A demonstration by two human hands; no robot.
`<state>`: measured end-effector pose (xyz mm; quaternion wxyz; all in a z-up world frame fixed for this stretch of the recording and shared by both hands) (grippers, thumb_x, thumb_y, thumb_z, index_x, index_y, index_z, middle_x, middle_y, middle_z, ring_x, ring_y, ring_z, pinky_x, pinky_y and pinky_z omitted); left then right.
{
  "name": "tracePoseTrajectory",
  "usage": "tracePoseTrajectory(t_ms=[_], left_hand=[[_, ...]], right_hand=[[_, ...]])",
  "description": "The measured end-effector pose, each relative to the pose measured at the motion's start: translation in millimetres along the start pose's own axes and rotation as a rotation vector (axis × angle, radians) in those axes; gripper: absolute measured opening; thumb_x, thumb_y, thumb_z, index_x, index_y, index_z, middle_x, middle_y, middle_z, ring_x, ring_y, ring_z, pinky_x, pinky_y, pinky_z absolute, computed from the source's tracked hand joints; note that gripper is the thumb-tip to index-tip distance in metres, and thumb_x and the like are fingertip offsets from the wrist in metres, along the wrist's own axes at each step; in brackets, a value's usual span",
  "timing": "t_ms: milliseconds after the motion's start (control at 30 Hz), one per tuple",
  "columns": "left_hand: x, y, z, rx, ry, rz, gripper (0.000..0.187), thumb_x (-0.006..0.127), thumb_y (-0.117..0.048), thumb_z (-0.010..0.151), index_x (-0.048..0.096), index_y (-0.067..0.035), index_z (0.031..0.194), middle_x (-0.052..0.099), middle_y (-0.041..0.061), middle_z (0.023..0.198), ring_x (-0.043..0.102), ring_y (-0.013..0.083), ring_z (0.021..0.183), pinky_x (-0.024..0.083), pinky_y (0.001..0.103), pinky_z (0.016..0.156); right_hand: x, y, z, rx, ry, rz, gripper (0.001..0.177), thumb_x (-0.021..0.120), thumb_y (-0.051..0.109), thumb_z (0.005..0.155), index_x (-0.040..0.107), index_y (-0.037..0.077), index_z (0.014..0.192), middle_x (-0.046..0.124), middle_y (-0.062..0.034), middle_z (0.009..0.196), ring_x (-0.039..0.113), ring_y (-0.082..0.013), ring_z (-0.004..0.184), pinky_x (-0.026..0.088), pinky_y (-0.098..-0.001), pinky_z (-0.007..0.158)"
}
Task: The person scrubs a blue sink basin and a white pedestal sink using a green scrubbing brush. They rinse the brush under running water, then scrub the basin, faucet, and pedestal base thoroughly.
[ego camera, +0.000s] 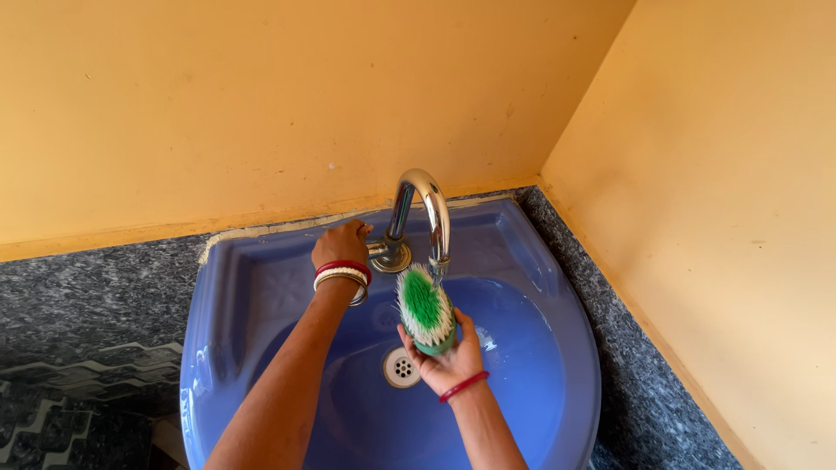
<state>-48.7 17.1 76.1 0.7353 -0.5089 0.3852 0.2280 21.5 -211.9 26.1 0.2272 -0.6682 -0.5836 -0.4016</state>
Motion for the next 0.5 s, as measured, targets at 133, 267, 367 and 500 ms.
tracePoseTrajectory(t_ms=[133,267,367,500], left_hand=[[-0.3,1.5,-19.0,0.099,-0.086,-0.058,0.028,0.059,-0.044,0.099,0.078,-0.025,0.106,0.077,0.008,0.096,0.073,0.0353,0.087,0.058,0.046,0.074],[1.9,0.8,-56.9,0.180,-0.147,-0.112,0.024,0.060,-0.038,0.099,0.073,-0.024,0.114,0.075,0.000,0.114,0.074,0.0334,0.086,0.060,0.044,0.072],[-1.7,4.4,-70.2,0.231,-0.114,-0.092,0.028,0.058,-0.026,0.099,0.065,-0.023,0.126,0.068,-0.004,0.132,0.074,0.0341,0.088,0.061,0.044,0.073],[-9.2,7.8,-67.7,0.305,-0.050,-0.034,0.045,0.054,-0.003,0.095,0.060,-0.025,0.134,0.061,-0.005,0.144,0.074,0.0344,0.094,0.061,0.045,0.078]], right_hand=[[-12.6,4.8,-8.5,0.036,0.025,0.003,0.063,0.064,0.044,0.086,0.061,0.001,0.132,0.060,-0.0242,0.131,0.062,-0.0398,0.116,0.061,-0.0420,0.082],[-12.5,8.8,-7.1,0.009,0.018,0.007,0.066,0.064,0.045,0.087,0.060,-0.001,0.134,0.060,-0.0245,0.130,0.061,-0.0397,0.117,0.061,-0.0424,0.083],[-9.4,6.8,-6.5,0.002,0.046,-0.024,0.063,0.063,0.045,0.087,0.061,0.002,0.133,0.061,-0.0219,0.130,0.060,-0.0397,0.118,0.060,-0.0416,0.084],[-4.4,6.0,-8.6,-0.019,0.063,-0.042,0.062,0.062,0.046,0.087,0.063,0.004,0.132,0.062,-0.0210,0.131,0.060,-0.0407,0.119,0.059,-0.0411,0.084]])
Point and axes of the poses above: each hand's wrist, its own z-axis towards the middle knuckle, its own x-axis out of the palm, y = z × x, the point moved 1 cm from there along z, towards the middle knuckle
